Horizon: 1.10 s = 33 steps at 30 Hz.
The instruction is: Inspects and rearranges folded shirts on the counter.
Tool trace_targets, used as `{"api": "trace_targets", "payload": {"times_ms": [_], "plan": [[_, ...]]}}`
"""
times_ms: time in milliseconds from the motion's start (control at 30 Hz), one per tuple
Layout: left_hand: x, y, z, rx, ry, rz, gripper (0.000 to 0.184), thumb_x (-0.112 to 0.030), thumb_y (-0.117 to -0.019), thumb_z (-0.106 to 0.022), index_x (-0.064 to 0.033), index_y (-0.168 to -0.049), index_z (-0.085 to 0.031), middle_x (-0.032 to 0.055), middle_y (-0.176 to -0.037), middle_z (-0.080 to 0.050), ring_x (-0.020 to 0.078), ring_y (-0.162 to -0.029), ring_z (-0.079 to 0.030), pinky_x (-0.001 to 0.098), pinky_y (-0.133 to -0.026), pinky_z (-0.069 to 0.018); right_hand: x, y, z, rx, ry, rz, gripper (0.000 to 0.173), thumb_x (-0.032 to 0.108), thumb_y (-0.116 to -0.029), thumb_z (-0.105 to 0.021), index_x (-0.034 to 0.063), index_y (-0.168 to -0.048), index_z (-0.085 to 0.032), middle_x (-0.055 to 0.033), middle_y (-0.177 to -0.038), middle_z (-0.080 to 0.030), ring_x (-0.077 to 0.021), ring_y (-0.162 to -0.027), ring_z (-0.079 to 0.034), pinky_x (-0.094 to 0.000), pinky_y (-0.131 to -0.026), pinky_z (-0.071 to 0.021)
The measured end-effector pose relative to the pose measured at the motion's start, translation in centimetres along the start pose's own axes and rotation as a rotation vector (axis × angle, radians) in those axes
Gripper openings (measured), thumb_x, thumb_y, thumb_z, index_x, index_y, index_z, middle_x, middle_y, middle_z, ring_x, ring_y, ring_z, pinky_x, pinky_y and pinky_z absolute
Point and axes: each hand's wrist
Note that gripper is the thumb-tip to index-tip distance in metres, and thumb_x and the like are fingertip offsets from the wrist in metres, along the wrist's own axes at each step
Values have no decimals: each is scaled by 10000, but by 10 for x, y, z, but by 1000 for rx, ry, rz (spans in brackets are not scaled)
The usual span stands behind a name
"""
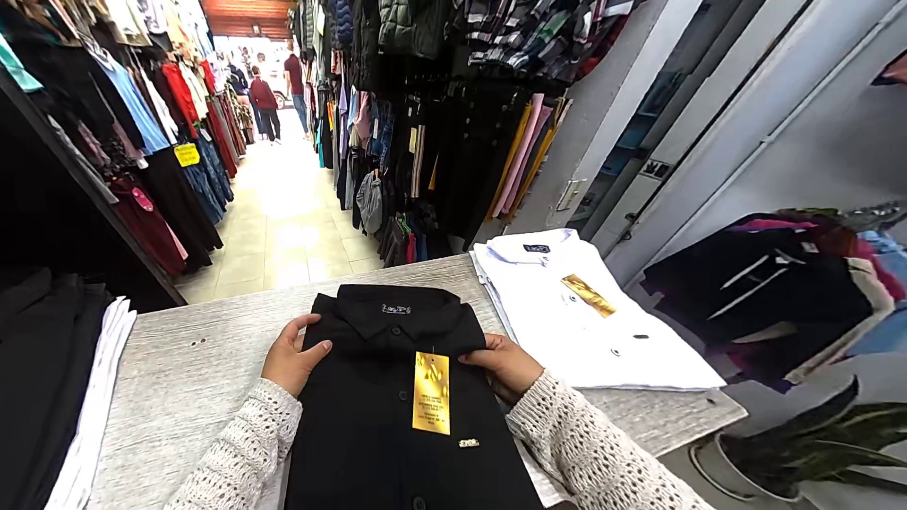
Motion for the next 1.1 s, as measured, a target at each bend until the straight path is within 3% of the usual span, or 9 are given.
{"api": "trace_targets", "payload": {"times_ms": [133, 267, 333, 467, 567, 667, 733, 1000, 1100], "plan": [[0, 0, 2, 24, 100, 29, 637, 127, -894, -662, -32, -1452, -400, 175, -1096, -719, 206, -876, -736, 345, -765, -607, 2, 0, -1, 20, -2, 8, 177, -105, -936, -540, 16, -964, -666, -66, -823, -748, -129, -734, -729, -301, -710, -622], [-9, -8, 2, 35, 105, 109, 122, -19, -975, -636, 43, -1081, -642, 119, -849, -733, 165, -732, -724, 317, -698, -611, 22, -11, -1, 83, -28, -115, 236, 141, -1081, -435, 62, -1266, -557, -105, -965, -733, -178, -840, -737, -349, -769, -623], [-13, -21, 3, 82, 69, 144, 155, -122, -1012, -616, 26, -1041, -651, 104, -806, -725, 156, -709, -715, 321, -691, -605, 28, -24, 1, 90, 4, -188, 263, 154, -1087, -455, 83, -1335, -507, -136, -997, -716, -213, -843, -735, -374, -753, -623], [-22, -30, -3, 118, 10, 115, 186, 21, -921, -697, 43, -1094, -633, 105, -842, -727, 149, -743, -718, 316, -732, -607, 25, -41, 4, 105, 64, -154, 286, 1, -1022, -541, 65, -1300, -521, -96, -974, -723, -176, -821, -739, -345, -749, -631], [-12, -18, 2, 169, 103, -67, 290, 222, -739, -699, -15, -898, -648, -10, -795, -739, 56, -769, -712, 250, -761, -602, 17, -33, 12, 142, 50, 4, 225, -126, -920, -560, 52, -970, -688, -36, -865, -762, -117, -775, -736, -305, -741, -627], [10, -33, 33, 635, 82, -368, 141, 0, -778, -729, -129, -792, -785, -61, -1063, -744, 9, -1087, -643, 229, -968, -517, 4, -28, 28, 358, 232, 269, 330, -78, -826, -542, 144, -747, -774, 50, -944, -762, -32, -974, -681, -259, -895, -558], [10, -37, 36, 794, 31, -466, 199, -20, -752, -715, -200, -707, -789, -71, -1178, -707, -6, -1196, -571, 214, -1006, -481, -1, -35, 39, 508, 351, 397, 333, -58, -801, -550, 159, -754, -798, 37, -1040, -758, -47, -1127, -637, -272, -1001, -513], [7, -33, 36, 748, -65, -376, 234, 46, -683, -677, -168, -625, -753, -37, -1128, -708, -7, -1166, -572, 194, -973, -478, 0, -41, 43, 538, 364, 352, 312, -81, -806, -594, 145, -783, -807, 34, -1061, -754, -48, -1141, -630, -269, -1010, -506], [8, -31, 36, 727, -38, -406, 202, 42, -733, -708, -128, -776, -808, -6, -1154, -715, 31, -1179, -592, 229, -1015, -483, 2, -35, 36, 416, 294, 296, 348, -81, -829, -616, 78, -1094, -775, 4, -1129, -740, -61, -1073, -668, -271, -962, -549]]}}
Point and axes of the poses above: each hand's wrist, its own y-axis away from the middle knuckle, its own z-axis out of the back of the hand, x = y × z
